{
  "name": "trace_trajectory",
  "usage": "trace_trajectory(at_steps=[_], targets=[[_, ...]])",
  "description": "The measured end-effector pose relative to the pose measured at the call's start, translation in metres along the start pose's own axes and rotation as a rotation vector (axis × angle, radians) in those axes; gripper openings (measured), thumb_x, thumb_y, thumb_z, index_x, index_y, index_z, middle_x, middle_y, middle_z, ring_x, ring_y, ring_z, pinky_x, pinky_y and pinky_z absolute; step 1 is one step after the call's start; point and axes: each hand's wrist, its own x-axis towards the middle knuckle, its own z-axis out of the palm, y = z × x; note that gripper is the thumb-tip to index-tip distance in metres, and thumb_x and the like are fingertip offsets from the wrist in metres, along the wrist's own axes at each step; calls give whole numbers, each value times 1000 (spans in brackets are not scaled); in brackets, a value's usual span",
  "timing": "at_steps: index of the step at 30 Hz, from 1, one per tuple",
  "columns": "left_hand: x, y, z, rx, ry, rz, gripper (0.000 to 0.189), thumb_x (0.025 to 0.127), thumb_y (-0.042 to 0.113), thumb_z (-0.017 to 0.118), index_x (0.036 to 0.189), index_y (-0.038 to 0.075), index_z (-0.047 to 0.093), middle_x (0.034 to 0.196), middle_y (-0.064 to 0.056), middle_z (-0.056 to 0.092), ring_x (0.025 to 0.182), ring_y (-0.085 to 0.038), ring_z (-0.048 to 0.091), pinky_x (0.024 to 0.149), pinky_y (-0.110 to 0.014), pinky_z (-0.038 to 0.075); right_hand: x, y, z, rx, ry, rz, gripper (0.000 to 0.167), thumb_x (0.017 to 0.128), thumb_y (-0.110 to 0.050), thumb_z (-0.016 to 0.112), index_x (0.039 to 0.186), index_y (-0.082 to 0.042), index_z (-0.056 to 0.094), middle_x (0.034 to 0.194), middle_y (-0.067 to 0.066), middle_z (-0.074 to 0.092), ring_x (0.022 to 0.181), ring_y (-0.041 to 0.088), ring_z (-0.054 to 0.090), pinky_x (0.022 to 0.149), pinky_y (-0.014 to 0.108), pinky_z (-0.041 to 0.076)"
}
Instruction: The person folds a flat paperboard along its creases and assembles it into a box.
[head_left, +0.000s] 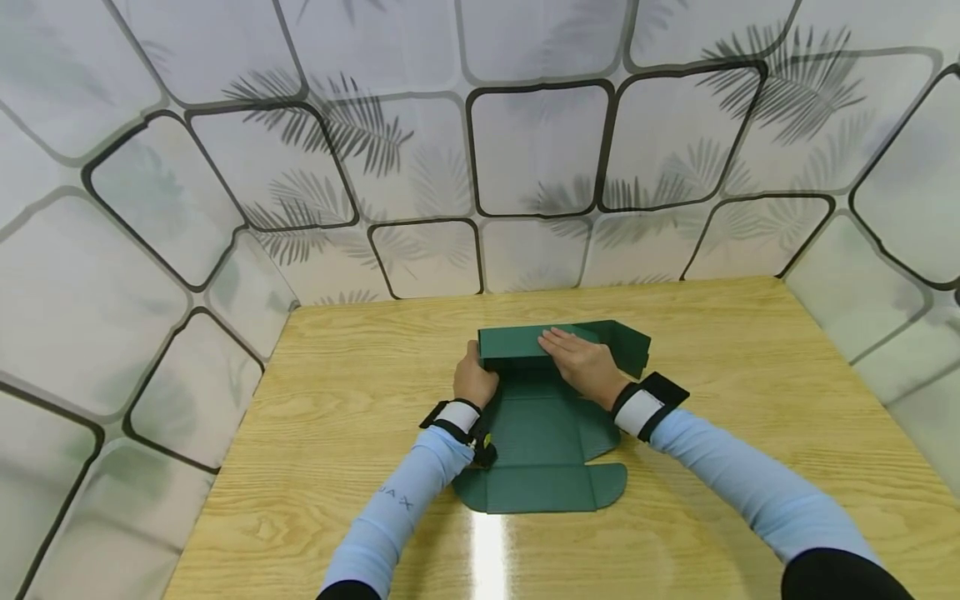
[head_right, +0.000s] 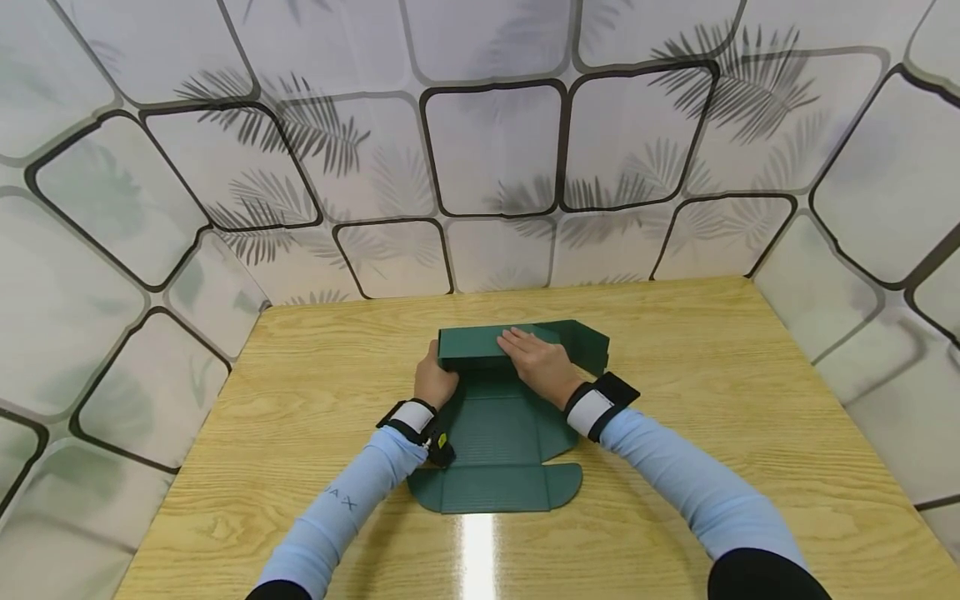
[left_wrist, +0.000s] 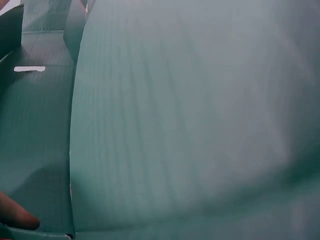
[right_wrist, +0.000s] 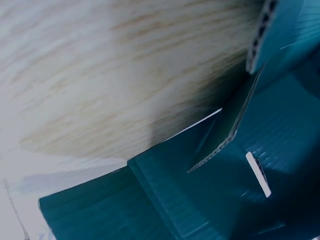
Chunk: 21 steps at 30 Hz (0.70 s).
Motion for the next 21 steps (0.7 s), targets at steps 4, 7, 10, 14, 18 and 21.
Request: trace_trajectory(at_steps=[4, 7, 10, 14, 18, 21], targets=[[0, 2, -1, 4, -12, -16, 42, 77, -8, 56, 118, -3, 51, 96, -28, 68, 61, -28, 52, 48, -31, 30, 0, -1, 1, 2, 4, 10, 40, 68, -1, 82, 107, -1, 72, 103, 16, 73, 94, 28, 70, 74, 39, 58], [0, 2, 0, -8, 2, -17, 42, 76, -9, 56, 117, -3, 52, 98, -28, 67, 66, -32, 57, 49, -33, 34, 0, -1, 1, -2, 4, 24, 40, 68, -1, 82, 107, -1, 72, 103, 16, 73, 95, 28, 70, 75, 38, 57], [1, 1, 3, -7, 18, -19, 42, 75, -9, 56, 116, -4, 52, 99, -28, 67, 72, -37, 62, 51, -38, 39, 0, -2, 1, 4, 2, 34, 41, 68, -1, 82, 108, -1, 72, 104, 16, 73, 95, 28, 70, 76, 39, 57], [4, -2, 6, 9, 30, -20, 42, 75, -8, 57, 116, -3, 52, 99, -28, 67, 74, -38, 63, 53, -42, 42, 1, -2, 1, 14, -6, 45, 40, 70, 0, 81, 108, 0, 72, 104, 16, 73, 96, 29, 70, 76, 40, 57], [6, -1, 4, 23, -4, -51, 45, 78, -8, 57, 122, -2, 51, 102, -27, 68, 69, -33, 59, 50, -36, 37, 2, -1, 0, 16, -10, 52, 39, 71, 0, 80, 109, -1, 72, 105, 16, 73, 97, 29, 70, 77, 40, 57], [5, 2, 2, 27, -22, -64, 46, 78, -7, 58, 123, -2, 51, 103, -27, 68, 67, -31, 58, 50, -34, 35, 1, -2, 1, 16, -9, 56, 39, 71, 0, 80, 108, -1, 72, 105, 16, 73, 96, 29, 70, 77, 41, 57]])
